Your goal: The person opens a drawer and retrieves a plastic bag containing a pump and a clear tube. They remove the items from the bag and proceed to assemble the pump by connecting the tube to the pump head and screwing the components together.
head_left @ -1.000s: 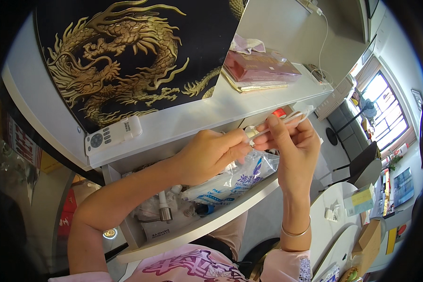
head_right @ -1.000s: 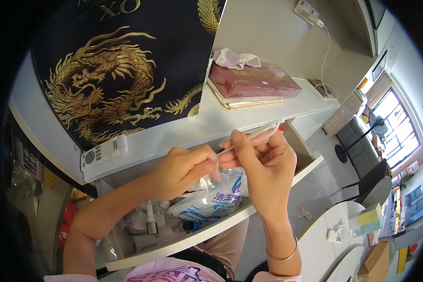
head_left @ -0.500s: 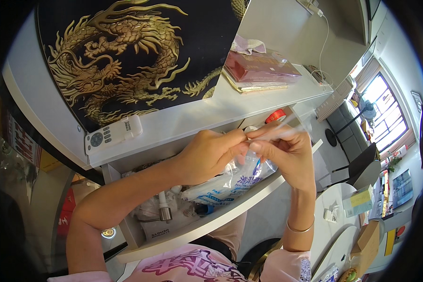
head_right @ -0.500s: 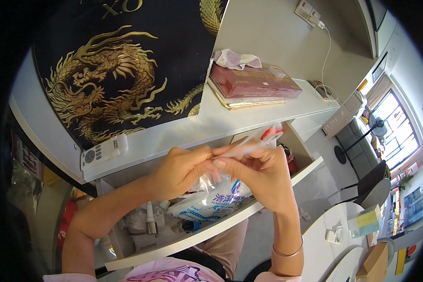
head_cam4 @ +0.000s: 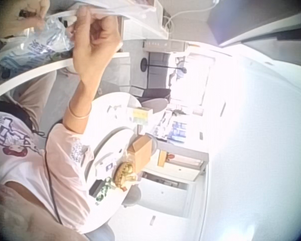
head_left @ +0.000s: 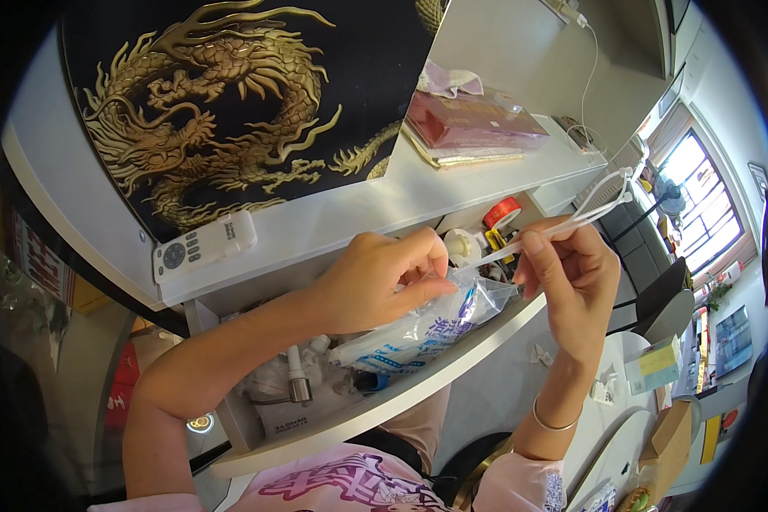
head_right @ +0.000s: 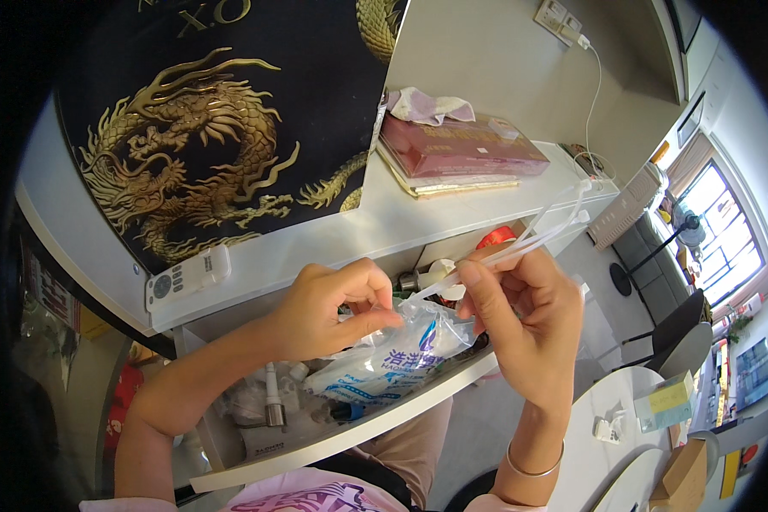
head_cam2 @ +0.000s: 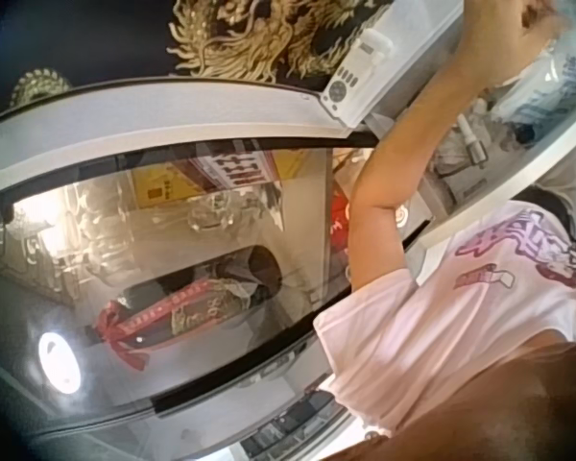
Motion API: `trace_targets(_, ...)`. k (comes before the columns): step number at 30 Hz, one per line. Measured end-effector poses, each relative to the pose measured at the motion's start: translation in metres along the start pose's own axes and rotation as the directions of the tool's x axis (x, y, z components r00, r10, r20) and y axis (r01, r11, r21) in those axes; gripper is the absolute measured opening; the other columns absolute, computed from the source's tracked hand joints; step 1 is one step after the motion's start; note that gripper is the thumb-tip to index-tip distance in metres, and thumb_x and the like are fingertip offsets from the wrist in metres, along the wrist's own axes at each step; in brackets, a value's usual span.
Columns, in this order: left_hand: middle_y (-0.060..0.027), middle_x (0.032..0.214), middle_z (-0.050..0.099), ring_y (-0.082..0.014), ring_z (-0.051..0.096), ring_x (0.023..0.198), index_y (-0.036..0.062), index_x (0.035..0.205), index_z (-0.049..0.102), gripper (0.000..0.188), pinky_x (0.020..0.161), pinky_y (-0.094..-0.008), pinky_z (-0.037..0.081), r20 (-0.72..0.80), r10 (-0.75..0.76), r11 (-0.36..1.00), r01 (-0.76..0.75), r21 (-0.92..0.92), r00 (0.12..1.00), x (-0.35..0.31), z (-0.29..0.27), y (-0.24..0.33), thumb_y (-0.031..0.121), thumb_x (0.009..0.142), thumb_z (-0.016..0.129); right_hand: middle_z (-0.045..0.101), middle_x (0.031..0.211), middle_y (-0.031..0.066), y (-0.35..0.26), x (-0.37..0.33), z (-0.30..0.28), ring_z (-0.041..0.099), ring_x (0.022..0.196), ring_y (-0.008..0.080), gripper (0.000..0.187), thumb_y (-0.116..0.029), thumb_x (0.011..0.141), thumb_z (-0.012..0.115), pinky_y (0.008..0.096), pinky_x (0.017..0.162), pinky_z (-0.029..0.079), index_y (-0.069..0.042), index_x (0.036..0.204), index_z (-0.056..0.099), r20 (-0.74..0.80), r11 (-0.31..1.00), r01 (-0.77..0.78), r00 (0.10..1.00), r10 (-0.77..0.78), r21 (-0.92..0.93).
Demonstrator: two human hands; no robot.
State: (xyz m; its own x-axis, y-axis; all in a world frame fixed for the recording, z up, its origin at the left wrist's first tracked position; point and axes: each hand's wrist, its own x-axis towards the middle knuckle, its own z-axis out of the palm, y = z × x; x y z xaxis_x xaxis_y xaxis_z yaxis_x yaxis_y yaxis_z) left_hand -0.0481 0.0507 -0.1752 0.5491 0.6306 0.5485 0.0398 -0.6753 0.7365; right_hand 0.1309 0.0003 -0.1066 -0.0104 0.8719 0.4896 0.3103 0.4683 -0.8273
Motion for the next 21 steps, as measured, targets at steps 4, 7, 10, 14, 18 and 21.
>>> trace_targets(4,-0.0041,0.057,0.055,-0.0063,0.05,0.049,0.0029,0.079,0.045,0.017,0.05,-0.0191,0.041,-0.007,0.013,1.0,-0.013,-0.022,1.0,0.0,0.0,-0.001,0.007,0.074,0.061,0.056,0.064,0.0045,0.003,-0.002,0.001,0.051,0.055,0.0059,0.01,-0.005,0.077,0.057,0.0159,0.044,0.038,0.004,0.079,0.054,0.035,0.999,-0.028,0.999,0.029,-0.015)
trace_targets(7,-0.0036,0.057,0.054,-0.0063,0.049,0.049,0.003,0.079,0.046,0.016,0.049,-0.0193,0.04,0.004,0.016,1.0,-0.016,-0.014,1.0,0.0,0.0,0.0,0.006,0.074,0.061,0.055,0.062,0.0039,0.004,-0.001,0.006,0.051,0.054,0.0054,0.009,-0.005,0.077,0.057,0.016,0.045,0.038,0.004,0.078,0.055,0.039,1.0,-0.025,0.999,0.025,-0.011)
trace_targets(10,-0.0037,0.057,0.054,-0.0062,0.049,0.049,0.0029,0.078,0.046,0.015,0.049,-0.0192,0.039,0.015,0.015,1.0,-0.015,-0.016,1.0,0.0,-0.001,0.0,0.006,0.074,0.061,0.055,0.061,0.0033,0.008,-0.001,0.008,0.049,0.052,0.0046,0.008,-0.004,0.077,0.057,0.0162,0.045,0.038,0.004,0.076,0.055,0.093,0.997,-0.028,0.995,0.034,-0.066)
trace_targets(14,-0.0069,0.058,0.056,-0.0126,0.053,0.049,0.0046,0.078,0.046,0.017,0.046,-0.0227,0.039,0.01,0.0,1.0,0.0,-0.022,1.0,-0.002,-0.004,-0.001,0.011,0.074,0.061,0.054,0.061,0.003,0.015,-0.001,0.019,0.046,0.051,0.0032,0.008,-0.004,0.074,0.06,0.0164,0.045,0.036,0.004,0.073,0.057,0.159,0.997,-0.071,0.985,0.073,-0.018)
trace_targets(18,-0.0068,0.059,0.057,-0.0107,0.054,0.05,0.0038,0.078,0.046,0.015,0.047,-0.0217,0.039,-0.035,0.023,0.996,-0.026,-0.087,0.999,0.0,0.002,-0.004,0.008,0.074,0.06,0.055,0.066,0.0015,0.032,0.0,0.015,0.042,0.052,0.0032,0.008,-0.004,0.07,0.064,0.0164,0.045,0.033,0.001,0.075,0.06,0.226,0.994,-0.035,0.972,0.058,-0.102)
trace_targets(21,-0.007,0.061,0.058,-0.0092,0.054,0.052,0.0026,0.078,0.046,0.014,0.047,-0.021,0.039,-0.069,0.007,0.989,-0.017,-0.145,0.998,-0.001,0.003,-0.006,0.006,0.074,0.059,0.055,0.068,0.0007,0.028,0.003,0.009,0.042,0.053,0.0031,0.014,-0.005,0.067,0.067,0.0161,0.047,0.033,0.001,0.077,0.06,0.231,0.992,-0.098,0.966,0.114,-0.079)
